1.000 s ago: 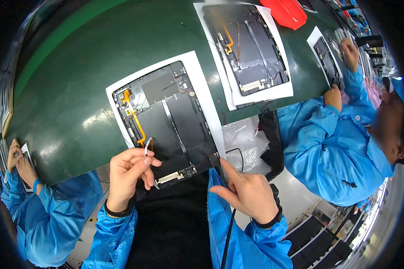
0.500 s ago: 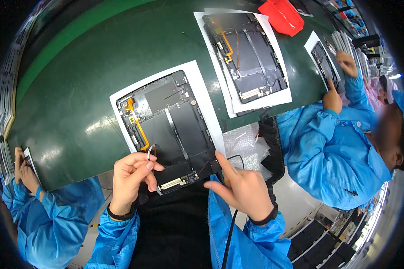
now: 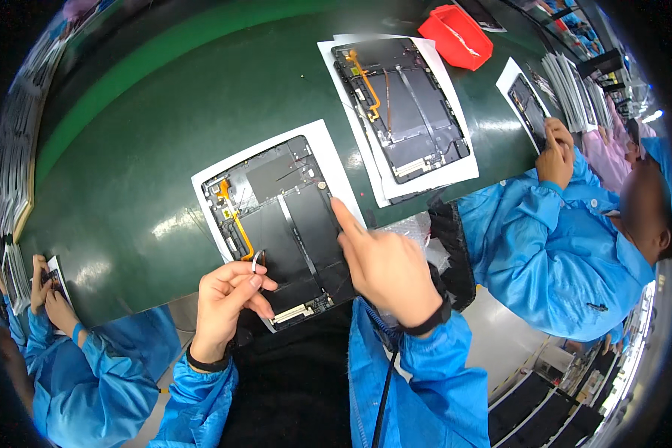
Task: Assembling components inside tablet devices on a production line, connecting ribbon cables and applying adhesive/protective strips.
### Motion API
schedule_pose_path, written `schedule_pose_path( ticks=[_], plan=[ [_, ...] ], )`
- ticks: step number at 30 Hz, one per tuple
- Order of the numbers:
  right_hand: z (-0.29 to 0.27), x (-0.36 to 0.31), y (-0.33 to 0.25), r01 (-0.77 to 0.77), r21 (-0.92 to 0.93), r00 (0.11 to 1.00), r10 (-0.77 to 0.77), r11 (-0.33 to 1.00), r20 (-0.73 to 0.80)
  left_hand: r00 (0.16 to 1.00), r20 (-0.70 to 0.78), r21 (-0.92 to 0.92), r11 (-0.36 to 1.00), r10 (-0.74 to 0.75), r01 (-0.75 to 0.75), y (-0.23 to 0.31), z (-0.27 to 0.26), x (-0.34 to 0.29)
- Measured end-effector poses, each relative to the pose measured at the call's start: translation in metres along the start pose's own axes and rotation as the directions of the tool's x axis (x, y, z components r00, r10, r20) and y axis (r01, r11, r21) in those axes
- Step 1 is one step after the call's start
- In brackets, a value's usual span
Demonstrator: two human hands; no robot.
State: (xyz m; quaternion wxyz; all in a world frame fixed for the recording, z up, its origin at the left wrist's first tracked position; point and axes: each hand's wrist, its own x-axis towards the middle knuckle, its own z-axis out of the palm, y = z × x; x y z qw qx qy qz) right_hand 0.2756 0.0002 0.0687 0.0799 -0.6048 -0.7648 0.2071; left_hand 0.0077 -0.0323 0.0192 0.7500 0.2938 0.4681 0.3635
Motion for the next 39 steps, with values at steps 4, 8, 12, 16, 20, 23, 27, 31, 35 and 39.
schedule_pose_path(
  ticks=[4,8,12,16,20,23,27,31,35,39],
  plan=[
    [-0.001,0.039,0.002,0.011,-0.053,0.999,-0.013,0.999,-0.038,1.000,0.004,-0.002,1.000,0.009,-0.009,-0.004,-0.002,-0.001],
    [0.005,0.061,-0.003,0.018,-0.048,0.996,-0.022,0.999,-0.087,1.000,-0.008,0.005,1.000,0.013,-0.013,-0.004,0.000,0.000],
    [0.010,0.065,-0.002,0.021,-0.020,0.992,-0.023,1.000,-0.123,1.000,-0.006,0.005,1.000,0.009,-0.009,-0.004,0.001,0.000],
    [0.007,0.055,-0.003,0.027,-0.020,0.992,-0.030,0.999,-0.125,1.000,-0.007,-0.009,1.000,0.007,-0.007,-0.004,-0.001,-0.002],
    [-0.002,0.020,-0.001,0.017,0.070,1.000,-0.015,0.997,-0.027,1.000,-0.004,-0.038,0.999,0.013,-0.014,-0.005,-0.002,-0.004],
    [-0.003,-0.015,0.008,-0.028,0.091,0.998,0.023,0.995,0.054,1.000,0.008,-0.042,0.999,0.010,-0.009,-0.004,-0.001,-0.004],
    [0.005,-0.056,0.016,-0.058,0.220,0.995,0.039,0.974,0.090,0.998,0.055,-0.026,1.000,0.010,-0.008,-0.006,-0.006,-0.004],
    [0.000,-0.080,0.012,-0.160,0.231,0.977,0.120,0.960,0.178,1.000,0.009,-0.037,0.999,0.025,-0.025,-0.008,-0.002,-0.003],
    [0.002,-0.083,0.014,-0.171,0.242,0.978,0.134,0.955,0.161,0.999,0.013,-0.036,0.999,0.032,-0.031,-0.009,-0.003,-0.002],
    [0.011,-0.067,0.021,-0.102,0.289,0.994,0.085,0.952,0.069,0.998,0.053,-0.012,1.000,0.016,-0.016,-0.007,-0.007,-0.001]
  ],
)
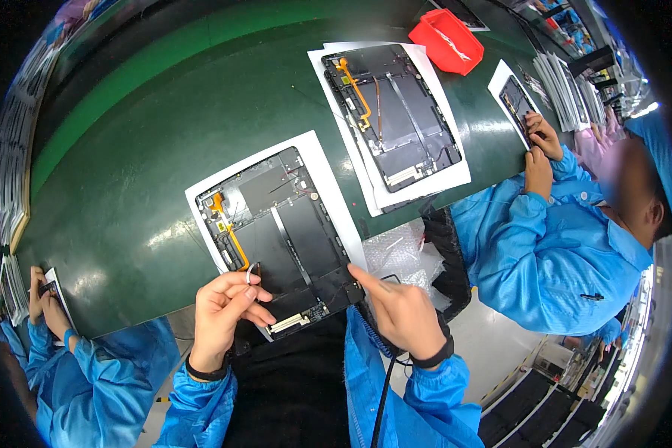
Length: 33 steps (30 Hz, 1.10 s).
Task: Assembling components inside tablet devices on a production line, connecting ribbon cables and applying adhesive/protective strips.
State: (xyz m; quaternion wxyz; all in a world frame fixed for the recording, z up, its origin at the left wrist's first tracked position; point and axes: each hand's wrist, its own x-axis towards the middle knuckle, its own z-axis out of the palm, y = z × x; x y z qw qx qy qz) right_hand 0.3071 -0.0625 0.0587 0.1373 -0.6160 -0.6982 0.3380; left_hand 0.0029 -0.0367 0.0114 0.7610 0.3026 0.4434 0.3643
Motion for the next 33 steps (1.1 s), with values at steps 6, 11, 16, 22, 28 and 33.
schedule_pose_path(
  ticks=[6,11,16,22,28,33],
  plan=[
    [-0.004,0.060,-0.011,0.000,-0.176,0.988,-0.027,0.984,-0.149,0.999,-0.048,-0.015,1.000,0.025,-0.025,-0.004,0.003,-0.001],
    [-0.001,0.112,-0.022,0.087,-0.243,0.970,-0.138,0.966,-0.201,0.999,-0.047,0.016,1.000,0.022,-0.021,-0.002,0.004,0.001],
    [0.000,0.111,-0.021,0.132,-0.216,0.966,-0.174,0.968,-0.192,0.998,-0.056,0.004,1.000,0.028,-0.028,-0.001,0.004,-0.001],
    [-0.005,0.041,0.009,0.206,-0.106,0.970,-0.217,0.973,-0.105,0.999,-0.048,-0.017,1.000,0.015,-0.016,0.000,0.001,-0.003],
    [-0.010,0.002,0.009,0.094,0.020,0.994,-0.093,0.995,-0.049,0.998,-0.048,-0.007,1.000,0.030,-0.030,-0.003,0.006,-0.009],
    [0.004,0.043,-0.035,0.331,0.009,0.926,-0.323,0.944,-0.197,0.988,-0.082,0.084,0.989,0.129,-0.122,-0.005,0.020,-0.005]
  ],
)
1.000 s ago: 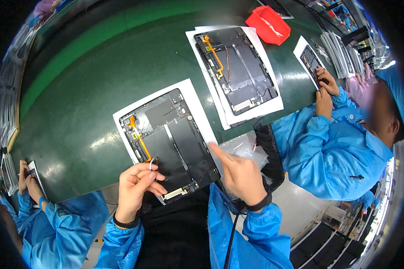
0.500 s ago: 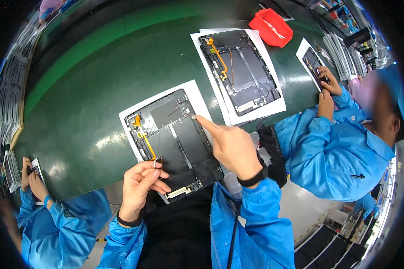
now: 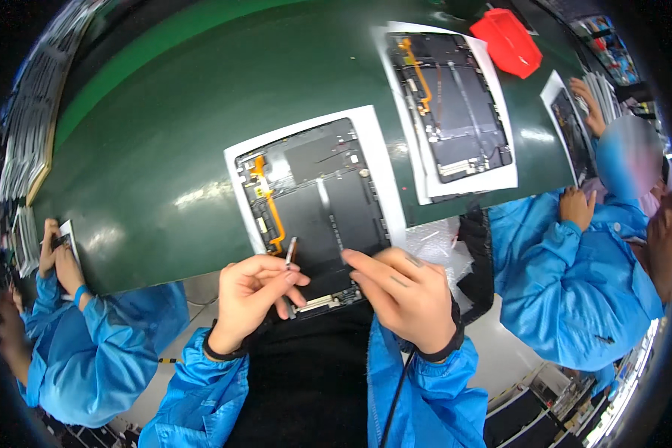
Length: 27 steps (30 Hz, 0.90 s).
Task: Assembling components inside tablet devices on a production line, connecting ribbon cables and applying adhesive/protective strips.
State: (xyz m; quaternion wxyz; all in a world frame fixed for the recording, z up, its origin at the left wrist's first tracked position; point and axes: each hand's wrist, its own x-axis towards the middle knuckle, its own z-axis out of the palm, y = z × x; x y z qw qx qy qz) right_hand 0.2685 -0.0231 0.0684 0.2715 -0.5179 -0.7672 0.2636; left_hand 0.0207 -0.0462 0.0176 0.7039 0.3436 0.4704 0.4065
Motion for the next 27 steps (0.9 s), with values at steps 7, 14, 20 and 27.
schedule_pose_path(
  ticks=[7,14,20,27],
  plan=[
    [0.027,0.045,-0.006,0.108,0.034,0.991,-0.110,0.994,0.082,0.990,-0.072,0.090,0.990,0.119,-0.112,0.000,0.007,-0.004],
    [0.033,0.048,-0.007,0.269,0.104,0.951,-0.281,0.958,0.130,0.976,-0.118,0.205,0.966,0.182,-0.155,0.001,0.012,-0.005],
    [0.037,0.046,-0.011,0.322,-0.026,0.944,-0.318,0.947,0.086,0.942,-0.059,0.455,0.849,0.330,-0.269,0.009,0.011,-0.003],
    [0.045,0.048,-0.015,0.214,0.035,0.974,-0.215,0.976,0.064,0.913,-0.026,0.568,0.757,0.407,-0.321,0.008,0.008,-0.003]
  ],
)
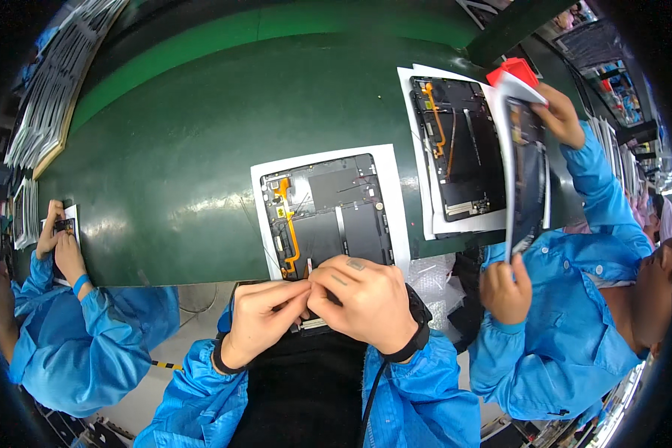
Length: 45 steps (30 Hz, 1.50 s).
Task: Assembling components inside tablet devices on a production line, connecting ribbon cables and applying adhesive/protective strips.
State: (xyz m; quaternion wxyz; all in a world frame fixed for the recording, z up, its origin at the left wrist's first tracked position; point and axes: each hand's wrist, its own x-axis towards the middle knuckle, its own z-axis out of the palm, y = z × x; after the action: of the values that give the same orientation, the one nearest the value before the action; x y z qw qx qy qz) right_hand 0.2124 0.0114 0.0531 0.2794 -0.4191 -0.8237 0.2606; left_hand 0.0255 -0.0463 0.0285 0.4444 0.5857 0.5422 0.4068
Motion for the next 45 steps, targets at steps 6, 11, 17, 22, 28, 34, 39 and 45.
schedule_pose_path(
  ticks=[6,11,17,22,28,34,39,45],
  plan=[
    [-0.004,-0.003,-0.007,-0.271,0.229,0.962,0.266,0.935,0.055,0.990,0.039,0.049,0.990,0.132,-0.134,0.001,0.001,-0.002],
    [-0.002,0.002,-0.013,-0.320,0.196,0.947,0.315,0.927,0.058,0.992,0.039,0.082,0.989,0.119,-0.122,0.001,-0.003,-0.004],
    [-0.001,0.001,-0.009,-0.306,0.093,0.939,0.316,0.947,-0.133,0.992,0.093,-0.272,0.956,-0.088,0.110,-0.004,-0.008,-0.008],
    [0.004,-0.003,0.002,-0.326,0.176,0.917,0.356,0.929,-0.181,0.948,0.184,-0.623,0.714,-0.261,0.318,-0.008,-0.003,-0.003],
    [-0.036,-0.034,0.003,-0.216,0.362,0.874,0.345,0.907,-0.343,0.953,0.139,-0.635,0.714,-0.271,0.296,-0.010,0.000,-0.003],
    [-0.110,-0.130,0.045,-0.634,0.233,0.745,0.663,0.737,-0.071,0.960,0.125,-0.620,0.736,-0.250,0.272,-0.012,-0.006,0.000],
    [-0.108,-0.143,0.061,-0.806,-0.089,0.591,0.792,0.585,-0.155,0.932,0.173,-0.530,0.767,-0.320,0.362,0.004,-0.012,0.009],
    [-0.050,-0.047,0.013,-0.173,0.006,0.984,0.173,0.985,-0.046,0.902,0.229,-0.349,0.834,-0.366,0.427,0.020,-0.014,0.015]
  ],
)
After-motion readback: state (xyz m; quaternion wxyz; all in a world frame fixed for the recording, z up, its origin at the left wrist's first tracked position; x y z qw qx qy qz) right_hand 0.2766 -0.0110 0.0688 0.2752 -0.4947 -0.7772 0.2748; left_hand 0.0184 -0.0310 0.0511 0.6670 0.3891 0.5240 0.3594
